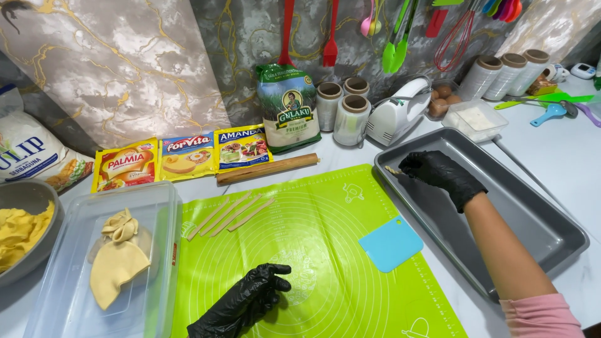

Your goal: Rolling small portions of dough into thin strings and tying them into decorative knots on a silicone mat.

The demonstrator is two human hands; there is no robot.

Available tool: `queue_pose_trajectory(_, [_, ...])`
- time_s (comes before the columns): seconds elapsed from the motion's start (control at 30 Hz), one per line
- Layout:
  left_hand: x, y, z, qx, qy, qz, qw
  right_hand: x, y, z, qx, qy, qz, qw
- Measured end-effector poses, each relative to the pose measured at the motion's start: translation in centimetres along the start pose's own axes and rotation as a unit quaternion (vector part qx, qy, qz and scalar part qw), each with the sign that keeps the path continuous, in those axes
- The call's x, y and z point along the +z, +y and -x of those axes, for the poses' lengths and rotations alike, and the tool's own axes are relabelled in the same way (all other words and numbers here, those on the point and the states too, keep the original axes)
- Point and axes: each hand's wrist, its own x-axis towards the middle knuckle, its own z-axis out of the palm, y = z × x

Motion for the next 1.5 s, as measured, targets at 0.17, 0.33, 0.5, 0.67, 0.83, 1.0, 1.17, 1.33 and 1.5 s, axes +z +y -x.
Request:
queue_pose_trajectory(0.17, [0.1,0.1,0.1,0.002,0.008,-0.014,1.0,-1.1,-3.0,1.9,0.087,-0.07,-0.062,0.992])
queue_pose_trajectory(0.33, [0.2,0.2,0.4,0.007,0.0,0.002,1.0,0.1,-1.6,2.1,0.002,-0.055,0.0,0.998])
queue_pose_trajectory(0.5, [-0.2,-0.2,0.2,0.025,-0.031,0.004,0.999,0.8,-0.1,1.0,-0.022,-0.075,0.062,0.995])
queue_pose_trajectory(0.67, [0.3,0.2,1.0,0.027,-0.035,0.001,0.999,0.0,-0.8,0.6,0.042,-0.06,-0.056,0.996])
queue_pose_trajectory(0.83, [0.0,0.1,0.7,0.023,-0.035,0.001,0.999,-1.5,-7.0,4.1,0.09,-0.075,-0.048,0.992])
queue_pose_trajectory(1.0, [1.0,0.8,1.4,0.018,-0.03,0.028,0.999,-0.6,-6.0,3.6,0.191,-0.044,-0.207,0.959])
queue_pose_trajectory(1.17, [1.3,1.2,1.3,-0.009,0.008,-0.008,1.0,3.2,2.8,-0.6,-0.116,-0.012,0.03,0.993])
queue_pose_trajectory(1.33, [1.5,1.3,1.5,-0.013,0.017,-0.007,1.0,0.0,-6.0,2.7,0.056,-0.103,0.052,0.992])
queue_pose_trajectory(1.5, [1.5,1.3,1.7,-0.017,0.021,-0.004,1.0,-0.5,-5.5,1.5,0.038,-0.094,0.049,0.994])
